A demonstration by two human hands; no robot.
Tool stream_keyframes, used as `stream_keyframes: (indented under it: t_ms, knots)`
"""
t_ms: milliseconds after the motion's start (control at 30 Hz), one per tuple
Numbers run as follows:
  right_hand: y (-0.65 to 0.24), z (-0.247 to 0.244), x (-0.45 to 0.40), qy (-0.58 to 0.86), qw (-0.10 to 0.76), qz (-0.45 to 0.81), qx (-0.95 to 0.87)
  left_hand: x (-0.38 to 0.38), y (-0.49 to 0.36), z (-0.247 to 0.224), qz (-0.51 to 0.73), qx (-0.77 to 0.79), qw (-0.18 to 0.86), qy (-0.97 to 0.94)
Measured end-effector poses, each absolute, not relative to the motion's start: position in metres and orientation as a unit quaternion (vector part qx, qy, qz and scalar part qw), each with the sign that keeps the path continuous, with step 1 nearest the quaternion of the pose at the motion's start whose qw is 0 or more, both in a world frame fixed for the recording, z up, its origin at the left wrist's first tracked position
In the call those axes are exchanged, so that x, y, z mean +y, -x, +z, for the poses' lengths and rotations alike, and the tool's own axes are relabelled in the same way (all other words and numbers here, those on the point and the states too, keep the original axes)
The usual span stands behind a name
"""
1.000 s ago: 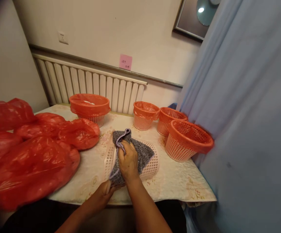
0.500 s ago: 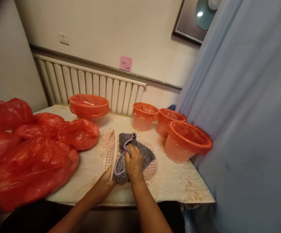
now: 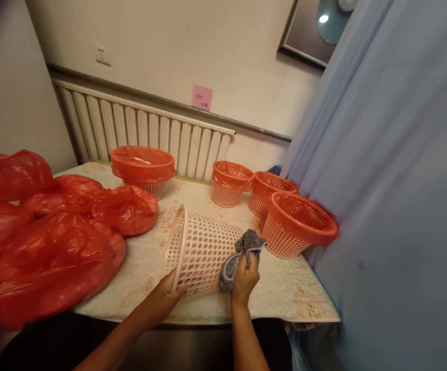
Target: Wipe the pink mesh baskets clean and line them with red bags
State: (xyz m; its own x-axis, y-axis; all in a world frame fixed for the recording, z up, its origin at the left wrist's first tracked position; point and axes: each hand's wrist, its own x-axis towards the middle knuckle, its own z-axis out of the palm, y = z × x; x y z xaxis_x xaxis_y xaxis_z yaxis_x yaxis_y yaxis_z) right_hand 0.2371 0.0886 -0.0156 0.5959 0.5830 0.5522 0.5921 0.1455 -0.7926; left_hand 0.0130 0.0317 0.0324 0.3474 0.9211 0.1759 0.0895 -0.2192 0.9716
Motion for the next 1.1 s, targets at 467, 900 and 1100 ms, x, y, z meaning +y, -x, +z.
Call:
stream_keyframes:
  t_ms: [467, 900, 1100]
  knots:
    - [-0.127, 0.056, 0.054, 0.415, 0.553, 0.057, -0.720, 0.027, -0.007, 0.002, 0.416, 0.308, 0.466, -0.717]
    - [-0.130, 0.070, 0.071, 0.437, 0.547, 0.069, -0.711, 0.040, -0.018, 0.023, 0.481, 0.312, 0.486, -0.659]
    - [-0.164, 0.058, 0.100, 0.490, 0.512, 0.050, -0.703, 0.043, -0.022, 0.027, 0.478, 0.359, 0.470, -0.650]
